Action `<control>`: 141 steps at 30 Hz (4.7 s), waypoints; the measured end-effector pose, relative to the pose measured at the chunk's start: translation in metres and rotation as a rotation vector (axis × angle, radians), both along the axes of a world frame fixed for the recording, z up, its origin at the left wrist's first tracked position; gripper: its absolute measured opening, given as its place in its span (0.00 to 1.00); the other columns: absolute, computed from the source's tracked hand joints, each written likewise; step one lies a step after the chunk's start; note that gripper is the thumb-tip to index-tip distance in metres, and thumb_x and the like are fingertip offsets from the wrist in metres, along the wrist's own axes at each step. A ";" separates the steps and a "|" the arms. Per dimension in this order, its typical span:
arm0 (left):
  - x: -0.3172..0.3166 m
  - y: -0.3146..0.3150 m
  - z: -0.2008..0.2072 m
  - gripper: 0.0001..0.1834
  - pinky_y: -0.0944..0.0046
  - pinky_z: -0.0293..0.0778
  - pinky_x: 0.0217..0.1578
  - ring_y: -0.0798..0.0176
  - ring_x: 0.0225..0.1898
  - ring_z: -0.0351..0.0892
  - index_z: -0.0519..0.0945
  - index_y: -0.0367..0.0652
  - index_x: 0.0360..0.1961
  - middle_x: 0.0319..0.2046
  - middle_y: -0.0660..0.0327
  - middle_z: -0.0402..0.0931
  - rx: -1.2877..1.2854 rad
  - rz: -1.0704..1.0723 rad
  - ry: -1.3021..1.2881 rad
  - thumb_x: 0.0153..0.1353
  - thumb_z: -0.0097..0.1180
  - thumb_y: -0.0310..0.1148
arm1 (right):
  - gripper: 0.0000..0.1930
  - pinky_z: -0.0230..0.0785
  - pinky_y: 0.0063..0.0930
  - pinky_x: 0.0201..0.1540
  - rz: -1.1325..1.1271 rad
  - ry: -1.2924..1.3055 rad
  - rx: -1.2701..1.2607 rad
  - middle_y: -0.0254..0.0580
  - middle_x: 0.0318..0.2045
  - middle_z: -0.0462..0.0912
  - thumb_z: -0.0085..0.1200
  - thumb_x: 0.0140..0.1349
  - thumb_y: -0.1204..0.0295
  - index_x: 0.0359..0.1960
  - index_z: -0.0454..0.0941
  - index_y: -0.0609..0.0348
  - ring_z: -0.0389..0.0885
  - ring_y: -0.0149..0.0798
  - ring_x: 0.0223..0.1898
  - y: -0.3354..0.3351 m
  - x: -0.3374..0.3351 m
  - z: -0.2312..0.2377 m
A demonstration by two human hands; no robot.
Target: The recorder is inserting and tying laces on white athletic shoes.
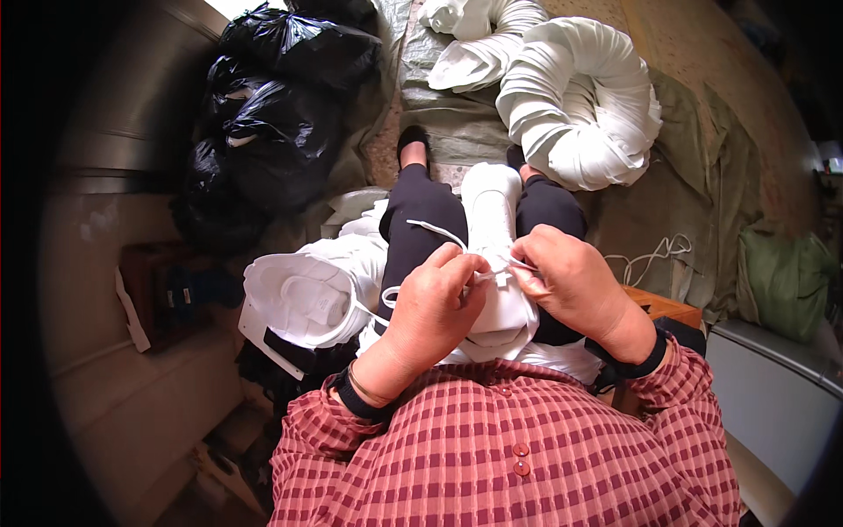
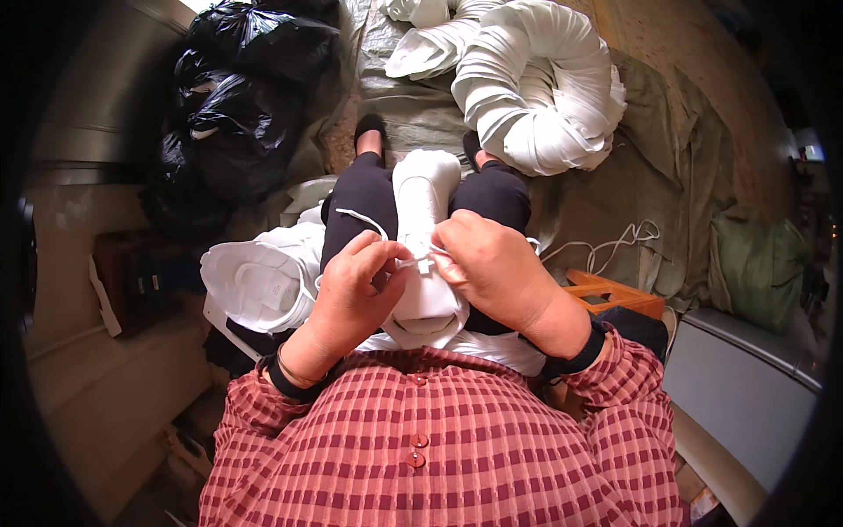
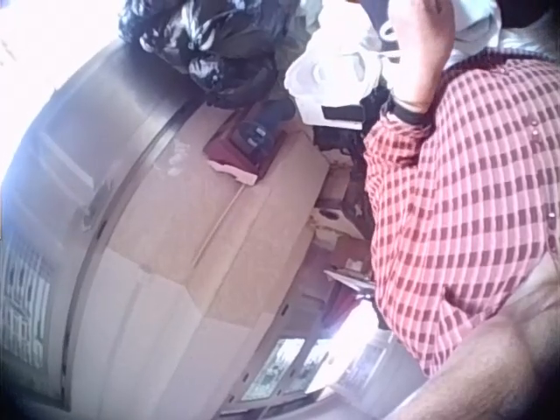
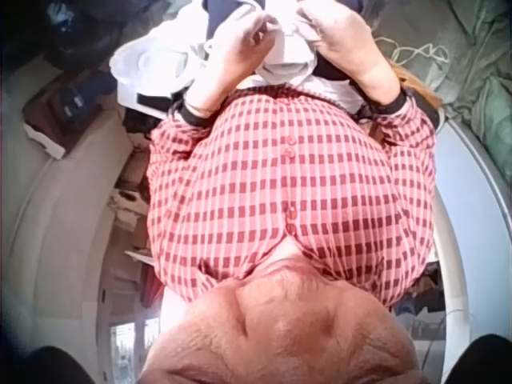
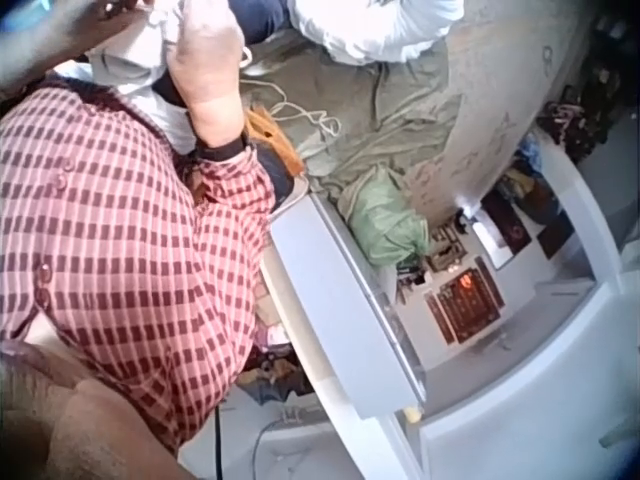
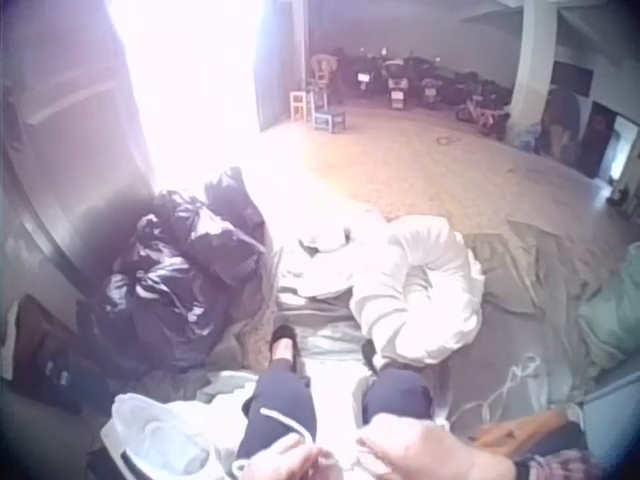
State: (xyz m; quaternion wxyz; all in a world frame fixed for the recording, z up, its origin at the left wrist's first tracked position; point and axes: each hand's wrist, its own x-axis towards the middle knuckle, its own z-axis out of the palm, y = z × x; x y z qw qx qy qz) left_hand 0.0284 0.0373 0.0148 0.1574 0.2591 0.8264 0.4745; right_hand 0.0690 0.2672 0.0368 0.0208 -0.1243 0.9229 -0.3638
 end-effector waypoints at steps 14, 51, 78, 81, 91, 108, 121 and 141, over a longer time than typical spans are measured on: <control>-0.018 0.012 0.009 0.06 0.51 0.81 0.34 0.46 0.32 0.83 0.81 0.39 0.38 0.32 0.54 0.78 -0.257 -0.150 0.261 0.60 0.65 0.21 | 0.07 0.74 0.28 0.36 -0.140 -0.240 -0.308 0.41 0.32 0.80 0.68 0.64 0.77 0.40 0.83 0.66 0.79 0.32 0.31 0.009 -0.016 -0.026; -0.092 -0.286 -0.037 0.17 0.77 0.60 0.19 0.77 0.24 0.71 0.76 0.37 0.66 0.45 0.58 0.87 0.782 1.002 -0.527 0.84 0.51 0.33 | 0.11 0.47 0.19 0.18 -0.875 0.198 -1.320 0.27 0.29 0.67 0.53 0.83 0.67 0.55 0.80 0.61 0.57 0.20 0.21 0.294 0.113 0.016; -0.010 -0.025 0.012 0.02 0.52 0.79 0.38 0.39 0.37 0.84 0.80 0.35 0.37 0.33 0.48 0.82 -0.143 -0.129 -0.048 0.68 0.61 0.22 | 0.10 0.82 0.40 0.43 -0.082 0.119 -0.089 0.47 0.38 0.85 0.63 0.62 0.82 0.45 0.83 0.62 0.87 0.52 0.39 0.008 0.039 -0.017; -0.016 -0.024 0.016 0.03 0.52 0.79 0.38 0.38 0.37 0.84 0.80 0.35 0.35 0.32 0.47 0.82 -0.180 -0.167 -0.039 0.69 0.61 0.22 | 0.09 0.82 0.40 0.43 -0.038 0.113 0.025 0.47 0.38 0.86 0.63 0.62 0.80 0.44 0.83 0.60 0.88 0.52 0.40 0.008 0.036 -0.010; -0.017 -0.023 0.025 0.04 0.52 0.80 0.38 0.36 0.39 0.85 0.81 0.36 0.35 0.33 0.45 0.83 -0.258 -0.183 -0.005 0.69 0.62 0.25 | 0.10 0.84 0.42 0.44 0.044 0.255 0.187 0.47 0.40 0.87 0.63 0.62 0.78 0.45 0.85 0.61 0.89 0.51 0.41 0.000 0.040 -0.012; -0.012 -0.011 0.019 0.08 0.44 0.81 0.37 0.41 0.35 0.87 0.79 0.38 0.31 0.31 0.49 0.83 -0.344 -0.259 0.175 0.68 0.60 0.29 | 0.17 0.80 0.48 0.53 -0.342 0.039 0.128 0.59 0.48 0.86 0.59 0.72 0.73 0.58 0.81 0.70 0.87 0.60 0.48 -0.035 0.077 -0.014; 0.044 -0.013 -0.005 0.13 0.47 0.79 0.40 0.39 0.38 0.81 0.78 0.35 0.47 0.38 0.46 0.79 -0.179 0.133 0.332 0.64 0.67 0.23 | 0.19 0.80 0.45 0.52 -0.237 0.242 0.142 0.52 0.48 0.86 0.63 0.60 0.81 0.55 0.83 0.64 0.86 0.55 0.48 -0.034 0.071 -0.014; 0.007 0.000 0.038 0.12 0.50 0.74 0.53 0.47 0.49 0.83 0.84 0.41 0.42 0.41 0.54 0.80 -0.476 -0.311 0.673 0.56 0.65 0.29 | 0.04 0.78 0.25 0.54 -0.198 -0.324 -1.288 0.36 0.42 0.88 0.64 0.71 0.82 0.44 0.89 0.64 0.85 0.28 0.45 -0.004 0.047 0.028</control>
